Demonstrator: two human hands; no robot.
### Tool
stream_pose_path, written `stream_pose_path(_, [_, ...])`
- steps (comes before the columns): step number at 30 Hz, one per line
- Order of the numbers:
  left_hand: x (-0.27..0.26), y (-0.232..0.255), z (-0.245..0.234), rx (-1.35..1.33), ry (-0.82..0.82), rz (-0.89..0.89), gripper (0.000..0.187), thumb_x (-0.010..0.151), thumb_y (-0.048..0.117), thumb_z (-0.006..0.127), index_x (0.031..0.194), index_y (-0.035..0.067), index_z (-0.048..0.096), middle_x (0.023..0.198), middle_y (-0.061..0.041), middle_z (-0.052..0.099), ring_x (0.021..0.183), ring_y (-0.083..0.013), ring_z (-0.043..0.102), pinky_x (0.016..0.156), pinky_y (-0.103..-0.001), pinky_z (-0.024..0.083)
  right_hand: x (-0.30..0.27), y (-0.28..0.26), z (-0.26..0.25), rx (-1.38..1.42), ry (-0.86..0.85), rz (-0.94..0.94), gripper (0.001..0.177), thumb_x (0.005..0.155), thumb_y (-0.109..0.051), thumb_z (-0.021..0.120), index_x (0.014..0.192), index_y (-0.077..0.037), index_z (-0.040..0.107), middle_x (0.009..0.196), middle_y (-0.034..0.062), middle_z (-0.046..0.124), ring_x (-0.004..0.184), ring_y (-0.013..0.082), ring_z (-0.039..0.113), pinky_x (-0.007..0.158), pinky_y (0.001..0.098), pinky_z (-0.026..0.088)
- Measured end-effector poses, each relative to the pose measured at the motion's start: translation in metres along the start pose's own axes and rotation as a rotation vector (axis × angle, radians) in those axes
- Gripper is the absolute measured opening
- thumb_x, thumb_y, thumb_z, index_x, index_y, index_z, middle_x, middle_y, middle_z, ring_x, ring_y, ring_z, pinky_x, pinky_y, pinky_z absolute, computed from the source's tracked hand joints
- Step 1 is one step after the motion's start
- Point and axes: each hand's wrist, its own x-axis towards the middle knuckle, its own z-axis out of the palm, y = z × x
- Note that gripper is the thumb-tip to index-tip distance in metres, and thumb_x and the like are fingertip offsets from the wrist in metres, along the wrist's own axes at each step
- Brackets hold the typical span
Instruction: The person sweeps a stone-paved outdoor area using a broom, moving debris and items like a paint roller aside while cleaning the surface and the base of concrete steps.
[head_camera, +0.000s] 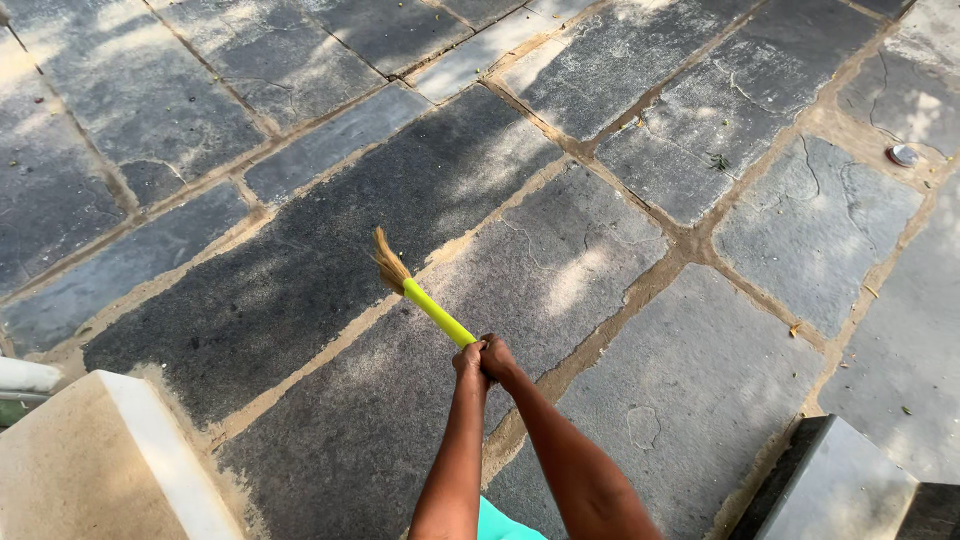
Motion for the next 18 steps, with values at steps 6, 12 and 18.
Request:
stream_pose_path(6, [0.007, 0.009, -0.02, 0.104, -0.111, -0.116, 0.035, 0.077, 0.008, 0.075, 0.11, -0.003, 0.065, 0.096, -0.021, 0.071, 0.077, -0.0353, 0.069, 0.066, -0.053, 0.056, -0.005, 0.004, 0.024, -0.053, 0.127, 0.164, 0.054, 0.085, -0.031, 0.073, 0.129, -0.002, 0.062, 0.115, 0.0244, 0.075, 0.102, 0.0332, 0.075, 0.086, 0.0452, 0.06])
stream_pose_path(12, [0.019, 0.016, -0.008, 0.216, -0.214, -0.148, 0.032, 0.076, 0.006, 0.074, 0.106, -0.004, 0.067, 0.093, -0.021, 0.071, 0.076, -0.0338, 0.069, 0.066, -0.051, 0.057, -0.002, 0.005, 0.029, -0.074, 0.283, 0.243, 0.048, 0.092, -0.03, 0.066, 0.134, -0.008, 0.057, 0.119, 0.0231, 0.071, 0.111, 0.0362, 0.069, 0.094, 0.0453, 0.054])
stream_pose_path(18, [0.037, 0.047, 0.005, 0.177, -0.156, 0.062, 0.029, 0.076, 0.001, 0.075, 0.103, -0.004, 0.067, 0.09, -0.019, 0.072, 0.073, -0.0304, 0.069, 0.064, -0.046, 0.056, 0.02, -0.021, 0.038, -0.02, 0.196, 0.107, 0.048, 0.09, -0.032, 0.067, 0.132, -0.008, 0.06, 0.115, 0.0193, 0.074, 0.105, 0.0324, 0.073, 0.09, 0.0435, 0.056])
